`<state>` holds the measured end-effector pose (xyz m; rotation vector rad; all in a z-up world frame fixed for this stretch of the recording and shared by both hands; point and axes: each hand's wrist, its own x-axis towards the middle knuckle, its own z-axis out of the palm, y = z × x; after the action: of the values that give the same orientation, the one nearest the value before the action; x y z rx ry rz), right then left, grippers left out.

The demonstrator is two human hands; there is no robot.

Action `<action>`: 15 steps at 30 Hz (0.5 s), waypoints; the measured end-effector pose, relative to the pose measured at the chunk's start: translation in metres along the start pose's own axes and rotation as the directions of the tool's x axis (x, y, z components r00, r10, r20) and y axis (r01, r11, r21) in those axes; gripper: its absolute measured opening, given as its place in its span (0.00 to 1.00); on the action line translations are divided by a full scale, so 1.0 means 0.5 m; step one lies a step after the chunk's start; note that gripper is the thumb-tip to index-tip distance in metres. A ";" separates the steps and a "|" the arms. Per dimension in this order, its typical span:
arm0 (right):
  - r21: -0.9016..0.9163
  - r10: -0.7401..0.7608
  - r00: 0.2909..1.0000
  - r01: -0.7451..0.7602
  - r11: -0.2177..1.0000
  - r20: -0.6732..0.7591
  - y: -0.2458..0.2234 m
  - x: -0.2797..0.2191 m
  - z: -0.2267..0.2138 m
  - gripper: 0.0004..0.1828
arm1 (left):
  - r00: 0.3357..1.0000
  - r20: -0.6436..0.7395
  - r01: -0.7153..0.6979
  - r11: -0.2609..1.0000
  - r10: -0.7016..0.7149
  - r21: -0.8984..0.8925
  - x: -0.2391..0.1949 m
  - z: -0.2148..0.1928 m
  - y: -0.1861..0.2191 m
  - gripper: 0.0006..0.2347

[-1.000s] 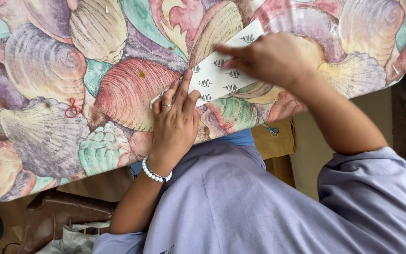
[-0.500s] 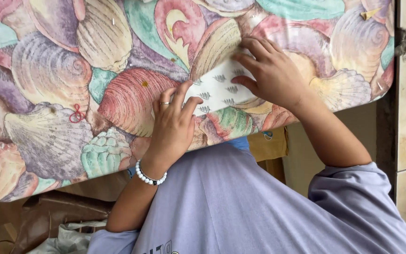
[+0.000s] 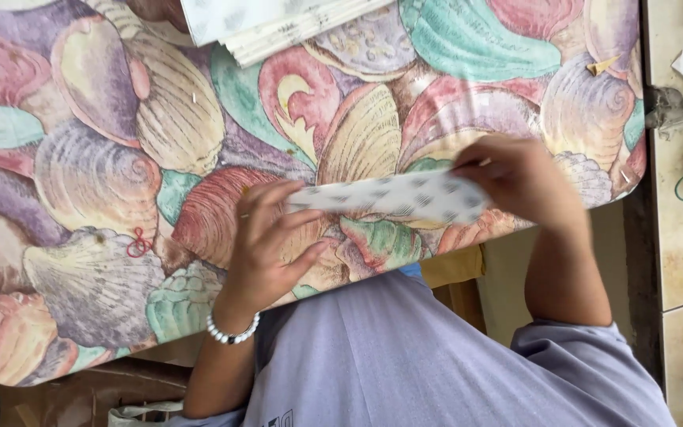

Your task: Folding printed paper sheets into specific shapes for bags or packaging liners.

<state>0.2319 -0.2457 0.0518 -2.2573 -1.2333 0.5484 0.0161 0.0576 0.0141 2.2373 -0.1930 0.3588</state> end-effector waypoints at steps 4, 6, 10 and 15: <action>0.297 0.237 0.836 -0.093 0.950 -0.495 0.091 -0.033 -0.073 0.05 | 0.945 -0.289 0.157 0.987 -0.153 -0.009 -0.014 -0.055 -0.027 0.14; 0.305 0.250 0.678 -0.040 0.952 -0.691 0.163 0.005 -0.095 0.07 | 0.908 -0.353 0.235 0.972 -0.226 -0.017 -0.025 -0.057 -0.049 0.13; 0.144 0.181 0.490 -0.113 0.983 -0.853 0.323 0.138 -0.126 0.14 | 0.897 -0.352 0.293 0.956 -0.269 0.016 -0.034 -0.032 -0.070 0.10; -0.213 0.035 0.521 -0.409 0.887 -0.853 0.417 0.308 -0.065 0.15 | 0.909 -0.316 0.313 0.945 -0.271 0.091 -0.037 -0.029 -0.064 0.11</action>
<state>0.4642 -0.2179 -0.0645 -2.4927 -0.5413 -0.7588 0.0039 0.0894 -0.0062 2.2701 0.3379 0.5549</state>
